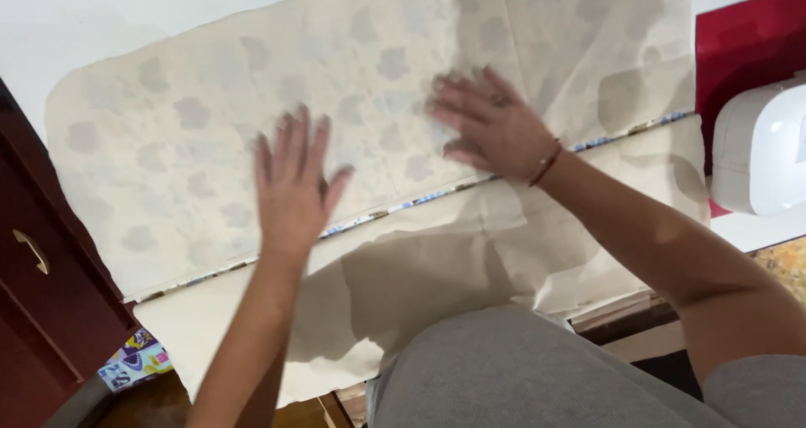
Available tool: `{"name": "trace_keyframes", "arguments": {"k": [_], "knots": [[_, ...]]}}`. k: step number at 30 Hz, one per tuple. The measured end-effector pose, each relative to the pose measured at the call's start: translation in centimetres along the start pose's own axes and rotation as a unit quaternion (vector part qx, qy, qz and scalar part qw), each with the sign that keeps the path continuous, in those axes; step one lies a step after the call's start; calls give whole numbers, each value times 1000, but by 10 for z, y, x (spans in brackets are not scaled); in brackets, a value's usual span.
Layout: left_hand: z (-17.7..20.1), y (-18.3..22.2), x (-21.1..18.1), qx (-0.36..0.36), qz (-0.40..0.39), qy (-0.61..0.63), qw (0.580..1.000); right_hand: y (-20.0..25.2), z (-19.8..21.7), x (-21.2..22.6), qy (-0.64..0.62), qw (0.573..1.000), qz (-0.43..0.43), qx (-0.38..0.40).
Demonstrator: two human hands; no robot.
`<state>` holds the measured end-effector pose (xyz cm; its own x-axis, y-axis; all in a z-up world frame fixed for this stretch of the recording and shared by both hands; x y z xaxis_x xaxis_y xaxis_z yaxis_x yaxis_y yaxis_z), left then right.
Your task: Aligning two pieces of fabric and securing them together with sewing pins along the edge.
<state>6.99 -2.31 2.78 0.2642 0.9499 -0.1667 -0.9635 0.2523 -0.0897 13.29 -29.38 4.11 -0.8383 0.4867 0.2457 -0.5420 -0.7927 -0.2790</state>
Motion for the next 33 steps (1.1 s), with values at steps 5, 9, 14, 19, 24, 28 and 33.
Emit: {"name": "trace_keyframes", "arguments": {"k": [5,9,14,19,24,28,33], "knots": [[-8,22,15,-33,26,-7,999,22,-10,-11,38,994,-57,88],[1,33,54,176,122,-3,977,70,14,-55,6,984,-86,158],[6,66,101,35,126,1,991,144,32,-130,88,964,-197,152],[13,74,117,-9,143,0,990,154,60,-144,12,938,-328,110],[9,77,132,19,185,-1,983,162,63,-153,24,950,-302,74],[17,96,157,-21,229,-19,973,157,66,-149,19,953,-292,82],[9,100,175,73,295,-32,952,149,73,-135,-6,979,-203,8]]}}
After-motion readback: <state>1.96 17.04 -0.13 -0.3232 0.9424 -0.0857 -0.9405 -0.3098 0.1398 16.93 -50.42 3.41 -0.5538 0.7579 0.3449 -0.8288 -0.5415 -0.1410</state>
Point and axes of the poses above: each hand's wrist, its own y-axis away from the middle knuckle, its own z-axis out of the back of the hand, x = y × z, the point moved 7 cm from there along -y, towards the middle knuckle, and after that the axes turned 4 degrees about -y, right-handed, at the moved point
